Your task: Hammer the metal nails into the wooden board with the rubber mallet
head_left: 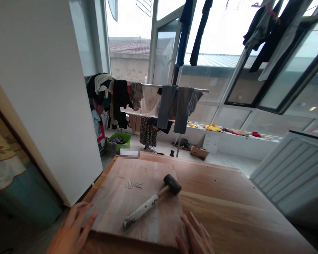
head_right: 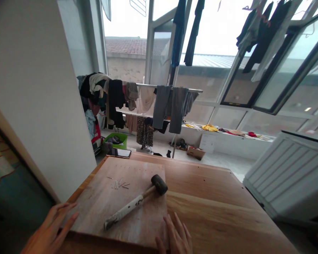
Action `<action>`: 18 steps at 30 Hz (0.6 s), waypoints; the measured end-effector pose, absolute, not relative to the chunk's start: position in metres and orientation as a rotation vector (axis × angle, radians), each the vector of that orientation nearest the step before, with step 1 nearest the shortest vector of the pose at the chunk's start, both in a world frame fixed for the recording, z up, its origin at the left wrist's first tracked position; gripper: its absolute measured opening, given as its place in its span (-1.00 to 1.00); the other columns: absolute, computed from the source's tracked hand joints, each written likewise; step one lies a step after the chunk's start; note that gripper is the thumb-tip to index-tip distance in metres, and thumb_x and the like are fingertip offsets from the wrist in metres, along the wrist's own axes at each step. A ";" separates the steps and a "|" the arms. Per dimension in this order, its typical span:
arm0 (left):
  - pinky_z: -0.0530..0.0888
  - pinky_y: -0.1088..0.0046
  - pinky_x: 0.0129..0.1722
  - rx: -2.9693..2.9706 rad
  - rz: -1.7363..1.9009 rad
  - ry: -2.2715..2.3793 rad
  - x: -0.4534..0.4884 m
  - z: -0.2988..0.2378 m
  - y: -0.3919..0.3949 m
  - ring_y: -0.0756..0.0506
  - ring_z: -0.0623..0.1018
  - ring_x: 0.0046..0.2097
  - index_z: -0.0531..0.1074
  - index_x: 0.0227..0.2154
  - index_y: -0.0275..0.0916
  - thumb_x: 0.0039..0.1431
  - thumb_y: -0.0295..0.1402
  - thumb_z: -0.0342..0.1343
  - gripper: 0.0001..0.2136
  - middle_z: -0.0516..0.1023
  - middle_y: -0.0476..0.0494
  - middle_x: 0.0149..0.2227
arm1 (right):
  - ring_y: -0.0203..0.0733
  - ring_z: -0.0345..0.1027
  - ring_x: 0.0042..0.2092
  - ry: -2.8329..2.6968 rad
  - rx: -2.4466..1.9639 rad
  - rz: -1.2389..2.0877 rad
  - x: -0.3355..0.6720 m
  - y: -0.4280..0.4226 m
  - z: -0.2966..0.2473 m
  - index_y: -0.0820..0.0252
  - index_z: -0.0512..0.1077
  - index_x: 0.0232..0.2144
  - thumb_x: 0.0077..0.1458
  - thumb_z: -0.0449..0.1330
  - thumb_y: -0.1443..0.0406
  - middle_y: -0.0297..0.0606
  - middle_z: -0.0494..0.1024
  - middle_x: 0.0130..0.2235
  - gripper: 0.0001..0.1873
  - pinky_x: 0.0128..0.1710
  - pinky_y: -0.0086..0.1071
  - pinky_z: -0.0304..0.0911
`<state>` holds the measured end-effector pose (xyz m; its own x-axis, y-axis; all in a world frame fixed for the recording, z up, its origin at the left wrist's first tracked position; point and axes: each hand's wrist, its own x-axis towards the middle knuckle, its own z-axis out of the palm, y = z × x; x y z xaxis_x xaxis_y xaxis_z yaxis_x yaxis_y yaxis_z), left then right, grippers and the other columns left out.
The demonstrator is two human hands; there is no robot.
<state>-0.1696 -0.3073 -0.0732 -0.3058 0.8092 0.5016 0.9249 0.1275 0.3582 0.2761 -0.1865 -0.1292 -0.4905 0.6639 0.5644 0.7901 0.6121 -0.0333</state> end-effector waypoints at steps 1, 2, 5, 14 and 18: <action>0.62 0.34 -0.10 -1.709 -0.931 -2.212 -0.177 -0.072 -0.308 -0.15 0.65 -0.11 0.49 -0.08 -0.09 0.30 0.00 -0.06 -0.63 0.49 -0.12 -0.02 | 0.21 0.46 0.11 -2.317 -1.110 -0.294 0.271 -0.186 -0.126 -0.03 0.40 0.21 0.16 0.22 0.02 -0.20 0.55 0.13 -0.42 -0.09 -0.05 0.54; 0.62 0.33 -0.11 -1.693 -0.936 -2.212 -0.182 -0.071 -0.309 -0.15 0.65 -0.12 0.49 -0.10 -0.10 0.29 0.00 -0.07 -0.62 0.48 -0.13 -0.02 | 0.21 0.46 0.11 -2.322 -1.088 -0.274 0.266 -0.186 -0.123 -0.04 0.36 0.24 0.16 0.22 0.03 -0.21 0.54 0.14 -0.39 -0.08 -0.04 0.53; 0.62 0.31 -0.08 -1.648 -0.966 -2.217 -0.188 -0.068 -0.310 -0.16 0.63 -0.10 0.49 -0.12 -0.11 0.29 0.02 -0.09 -0.61 0.46 -0.15 -0.01 | 0.14 0.44 0.14 -2.348 -1.048 -0.223 0.258 -0.186 -0.116 -0.01 0.26 0.31 0.20 0.20 0.10 -0.23 0.49 0.19 -0.35 -0.03 -0.12 0.51; 0.58 0.45 -0.48 -1.537 -1.001 -2.421 -0.156 -0.045 -0.306 -0.09 0.62 -0.34 0.54 -0.17 -0.08 0.20 0.04 -0.01 -0.62 0.42 -0.11 -0.14 | 0.09 0.51 0.08 -2.333 -1.004 -0.417 0.249 -0.183 -0.101 0.16 0.44 0.11 0.27 0.13 0.12 -0.15 0.64 0.03 -0.56 -0.01 -0.14 0.44; 0.56 0.47 -0.47 -1.571 -0.962 -2.409 -0.137 -0.058 -0.304 -0.05 0.59 -0.38 0.56 -0.18 -0.07 0.21 0.06 0.00 -0.61 0.44 -0.11 -0.13 | 0.02 0.55 0.02 -2.326 -1.014 -0.502 0.274 -0.178 -0.096 0.16 0.48 0.03 0.29 0.11 0.10 -0.18 0.67 -0.04 -0.61 -0.02 -0.19 0.41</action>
<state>-0.1374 -0.3044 -0.0577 -0.4587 0.7862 0.4142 0.8552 0.2638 0.4462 0.2738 -0.1783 -0.0961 -0.5655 0.5498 0.6147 0.7545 0.6459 0.1164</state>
